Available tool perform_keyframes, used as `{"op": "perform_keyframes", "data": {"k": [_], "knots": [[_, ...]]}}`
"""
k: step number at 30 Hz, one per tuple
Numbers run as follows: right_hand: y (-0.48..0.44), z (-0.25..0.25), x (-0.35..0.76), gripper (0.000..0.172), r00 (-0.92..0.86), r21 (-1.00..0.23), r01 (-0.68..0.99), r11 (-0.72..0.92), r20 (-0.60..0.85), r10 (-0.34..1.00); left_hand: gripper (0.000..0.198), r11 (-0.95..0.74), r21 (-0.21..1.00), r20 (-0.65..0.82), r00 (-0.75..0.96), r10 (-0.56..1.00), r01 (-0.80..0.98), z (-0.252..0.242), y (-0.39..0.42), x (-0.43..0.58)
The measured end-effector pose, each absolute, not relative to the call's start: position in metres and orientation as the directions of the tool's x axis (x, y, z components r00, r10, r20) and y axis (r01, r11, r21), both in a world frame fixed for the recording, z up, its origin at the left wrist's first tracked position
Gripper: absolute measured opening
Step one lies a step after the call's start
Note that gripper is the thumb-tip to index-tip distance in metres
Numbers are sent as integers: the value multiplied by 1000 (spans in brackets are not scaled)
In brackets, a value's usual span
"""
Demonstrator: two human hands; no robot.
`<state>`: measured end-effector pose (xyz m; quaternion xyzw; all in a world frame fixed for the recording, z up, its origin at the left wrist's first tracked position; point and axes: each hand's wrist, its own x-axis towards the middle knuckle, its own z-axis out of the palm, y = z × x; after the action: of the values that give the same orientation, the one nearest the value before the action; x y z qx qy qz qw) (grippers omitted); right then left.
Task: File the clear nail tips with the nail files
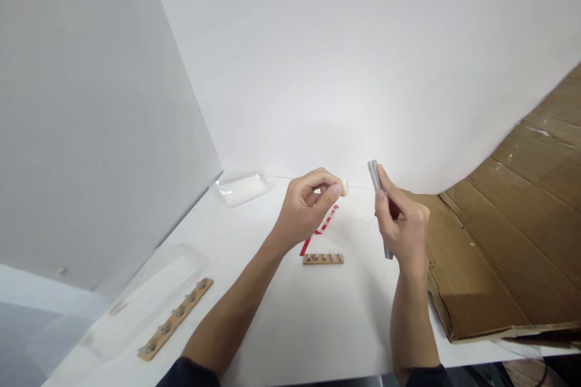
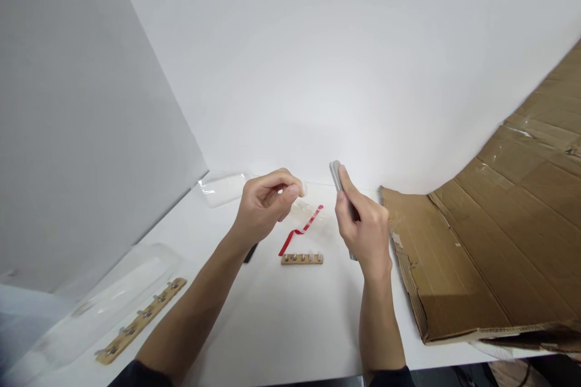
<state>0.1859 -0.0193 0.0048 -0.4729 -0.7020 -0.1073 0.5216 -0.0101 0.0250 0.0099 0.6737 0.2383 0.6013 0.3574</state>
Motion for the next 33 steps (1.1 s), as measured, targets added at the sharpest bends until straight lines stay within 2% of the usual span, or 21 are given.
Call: {"op": "perform_keyframes", "data": {"k": [8,22,29,33], "knots": [[-28,4,178,43,-192,-270,722,637,806,560,24,-602,791,605,282,745,-107,12,24,-15],[-34,9,179,44,-234,-288,734,615,743,627,25,-583,813,535,415,736,-16,18,27,-28],[-39,12,183,44,-252,-287,751,595,708,659,27,-550,834,511,434,742,-43,18,27,-24],[-41,13,185,45,-260,-327,745,581,660,705,27,-524,851,495,409,767,-46,19,28,-25]]}}
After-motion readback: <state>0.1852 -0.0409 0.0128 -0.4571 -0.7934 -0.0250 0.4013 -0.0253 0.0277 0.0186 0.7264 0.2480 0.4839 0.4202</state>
